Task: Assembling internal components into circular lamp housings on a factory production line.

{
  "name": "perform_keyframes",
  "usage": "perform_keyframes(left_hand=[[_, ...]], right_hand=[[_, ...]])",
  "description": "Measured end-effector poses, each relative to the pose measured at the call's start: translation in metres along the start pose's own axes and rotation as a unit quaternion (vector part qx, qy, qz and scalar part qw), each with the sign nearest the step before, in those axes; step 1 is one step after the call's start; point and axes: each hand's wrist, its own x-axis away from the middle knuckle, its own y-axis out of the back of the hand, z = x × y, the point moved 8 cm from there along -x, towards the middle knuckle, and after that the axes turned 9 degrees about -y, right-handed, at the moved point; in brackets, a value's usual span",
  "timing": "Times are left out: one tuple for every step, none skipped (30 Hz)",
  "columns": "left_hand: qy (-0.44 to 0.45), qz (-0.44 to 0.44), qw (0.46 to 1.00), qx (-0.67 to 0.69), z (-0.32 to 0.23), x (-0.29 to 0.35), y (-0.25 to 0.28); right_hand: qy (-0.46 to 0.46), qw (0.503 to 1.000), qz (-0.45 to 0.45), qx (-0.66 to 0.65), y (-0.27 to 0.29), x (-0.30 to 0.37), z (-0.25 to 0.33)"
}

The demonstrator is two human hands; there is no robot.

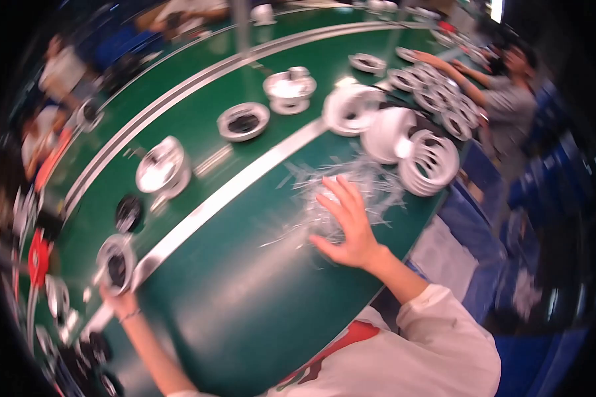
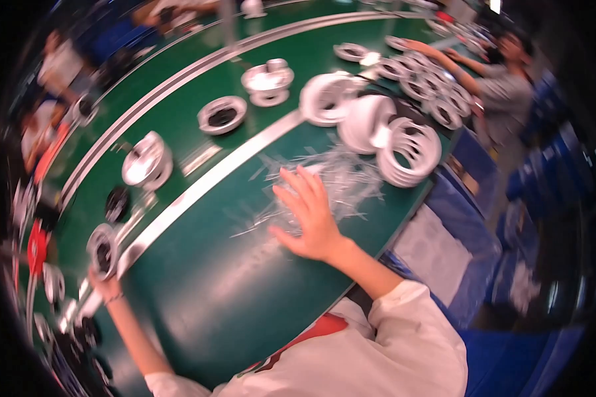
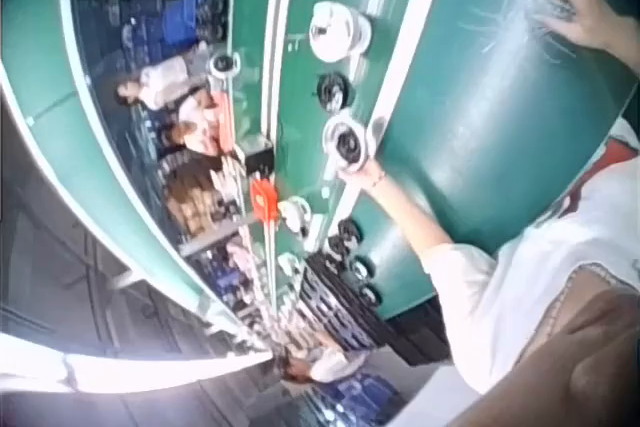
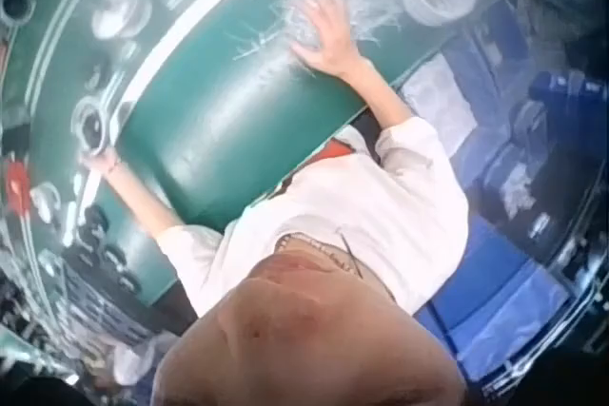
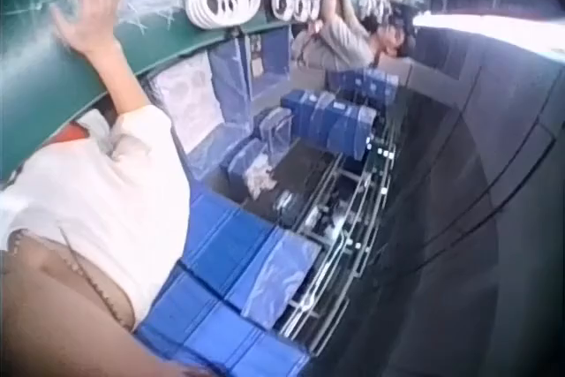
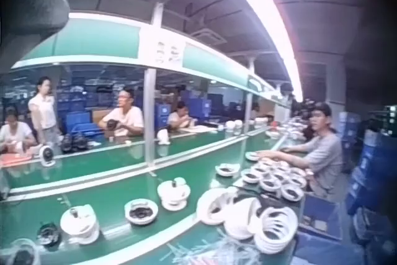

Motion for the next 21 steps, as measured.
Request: perform_keyframes(left_hand=[[-0.007,-0.080,0.995,-0.057,-0.021,-0.038,0.022],[-0.050,-0.062,0.989,-0.125,-0.067,-0.091,0.060],[0.012,-0.094,0.994,-0.057,0.040,-0.053,0.009],[0.018,-0.110,0.991,-0.080,0.031,-0.078,0.026],[-0.011,-0.140,0.984,-0.107,0.026,-0.092,0.031],[-0.021,-0.152,0.982,-0.108,0.021,-0.107,0.037],[-0.011,-0.139,0.985,-0.104,0.039,-0.114,0.020],[-0.027,-0.156,0.975,-0.158,0.027,-0.135,0.045],[-0.044,-0.178,0.960,-0.210,0.022,-0.162,0.072],[-0.086,-0.202,0.940,-0.260,-0.042,-0.211,0.120],[-0.094,-0.220,0.918,-0.315,-0.021,-0.215,0.112],[-0.087,-0.230,0.913,-0.326,-0.013,-0.171,0.095],[-0.295,-0.217,0.739,-0.566,-0.046,-0.120,0.037],[-0.467,-0.174,0.474,-0.725,-0.054,-0.074,-0.040],[-0.590,-0.059,0.386,-0.707,-0.042,-0.048,-0.094],[-0.652,0.047,0.325,-0.684,-0.025,-0.020,-0.146],[-0.661,0.140,0.326,-0.661,-0.004,0.010,-0.193],[-0.667,0.175,0.298,-0.660,0.011,0.020,-0.217],[-0.649,0.238,0.358,-0.628,0.022,0.030,-0.240],[-0.604,0.278,0.412,-0.623,0.043,0.027,-0.258],[-0.568,0.285,0.448,-0.629,0.059,0.003,-0.256]], right_hand=[[-0.011,0.997,-0.046,0.061,0.015,-0.005,-0.011],[-0.016,0.990,-0.088,0.108,0.025,-0.012,-0.015],[0.001,0.979,-0.116,0.168,0.065,-0.035,-0.074],[0.000,0.965,-0.168,0.201,0.089,-0.033,-0.086],[0.000,0.948,-0.214,0.236,0.110,-0.030,-0.094],[-0.020,0.937,-0.253,0.241,0.132,-0.024,-0.100],[-0.033,0.924,-0.292,0.245,0.152,-0.020,-0.108],[-0.035,0.905,-0.325,0.272,0.172,-0.015,-0.111],[-0.061,0.894,-0.336,0.292,0.185,-0.011,-0.117],[-0.082,0.889,-0.351,0.283,0.194,-0.011,-0.125],[-0.111,0.876,-0.356,0.306,0.210,-0.002,-0.135],[-0.114,0.881,-0.340,0.310,0.200,-0.004,-0.147],[-0.148,0.884,-0.297,0.329,0.197,-0.009,-0.155],[-0.177,0.883,-0.265,0.346,0.201,-0.008,-0.154],[-0.173,0.886,-0.262,0.342,0.206,-0.002,-0.152],[-0.126,0.895,-0.197,0.381,0.192,-0.004,-0.148],[-0.068,0.897,-0.128,0.418,0.176,-0.008,-0.139],[-0.075,0.899,-0.106,0.418,0.168,-0.009,-0.142],[-0.081,0.900,-0.084,0.419,0.161,-0.010,-0.147],[-0.100,0.896,-0.076,0.425,0.162,-0.005,-0.157],[-0.115,0.892,-0.074,0.430,0.160,-0.006,-0.162]])
